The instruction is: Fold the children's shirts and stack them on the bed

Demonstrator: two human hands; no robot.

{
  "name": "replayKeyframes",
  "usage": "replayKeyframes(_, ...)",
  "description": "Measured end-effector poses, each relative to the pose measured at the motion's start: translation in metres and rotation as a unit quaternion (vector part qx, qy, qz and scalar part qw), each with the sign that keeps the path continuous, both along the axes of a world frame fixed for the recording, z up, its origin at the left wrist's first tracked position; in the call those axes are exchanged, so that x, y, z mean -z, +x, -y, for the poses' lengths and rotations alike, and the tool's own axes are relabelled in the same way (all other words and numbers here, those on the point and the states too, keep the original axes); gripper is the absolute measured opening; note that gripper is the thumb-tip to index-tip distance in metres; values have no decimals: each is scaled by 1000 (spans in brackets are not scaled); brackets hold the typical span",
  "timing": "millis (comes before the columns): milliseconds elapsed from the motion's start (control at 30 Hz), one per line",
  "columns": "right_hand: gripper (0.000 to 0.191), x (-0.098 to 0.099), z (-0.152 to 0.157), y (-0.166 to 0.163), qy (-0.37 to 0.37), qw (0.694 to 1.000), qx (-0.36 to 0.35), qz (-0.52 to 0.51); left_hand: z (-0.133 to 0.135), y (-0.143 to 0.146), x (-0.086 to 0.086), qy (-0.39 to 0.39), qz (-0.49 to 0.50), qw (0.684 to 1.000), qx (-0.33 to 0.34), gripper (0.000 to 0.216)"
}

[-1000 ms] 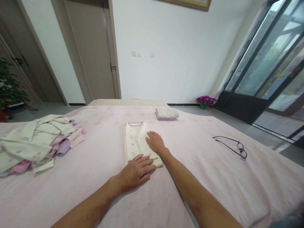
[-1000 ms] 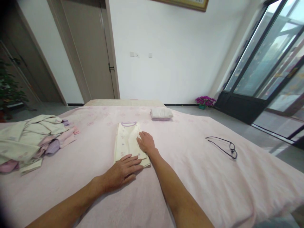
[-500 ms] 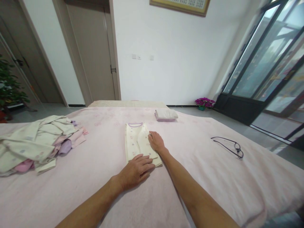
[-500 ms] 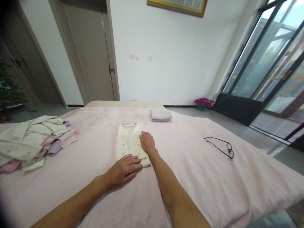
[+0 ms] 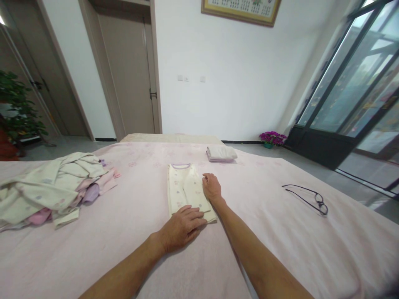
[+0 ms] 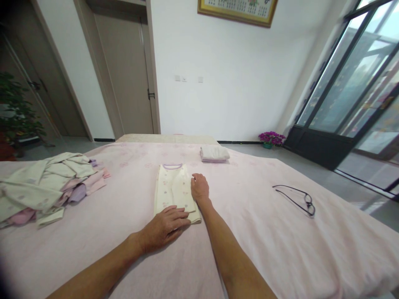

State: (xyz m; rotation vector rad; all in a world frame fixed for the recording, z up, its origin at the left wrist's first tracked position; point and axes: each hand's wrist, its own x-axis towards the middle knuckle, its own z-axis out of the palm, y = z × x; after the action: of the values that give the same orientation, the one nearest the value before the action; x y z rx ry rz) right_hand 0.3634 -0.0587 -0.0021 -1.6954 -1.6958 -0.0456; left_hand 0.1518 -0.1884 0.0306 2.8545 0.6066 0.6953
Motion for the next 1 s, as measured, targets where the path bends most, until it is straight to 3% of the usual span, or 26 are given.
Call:
replayKeyframes(267,20,-11,7,7,-89,984,5,-157,0,2,0,2,7,1000,1,26)
replayKeyframes(433,13,-18,36,25,-153,966,-96,-184,-4,0,4,3,4,1000,9,29)
replayKeyframes(600,15,-32,84,57,-288,910,-218,-203,-6,0,6,2,9,1000,21,32)
replayKeyframes(700,17,-39,106,69,-330,887,-260,-192,-6,0,7,10,14,1000,19,33)
replayKeyframes(800,21,-38,118,70,-335,889,-260,-174,-5,-2,9,30,14,999,12,36)
replayKeyframes(1000,17,-39,128,61,-307,922,-214,-98,3,7,5,91,-25,995,21,38)
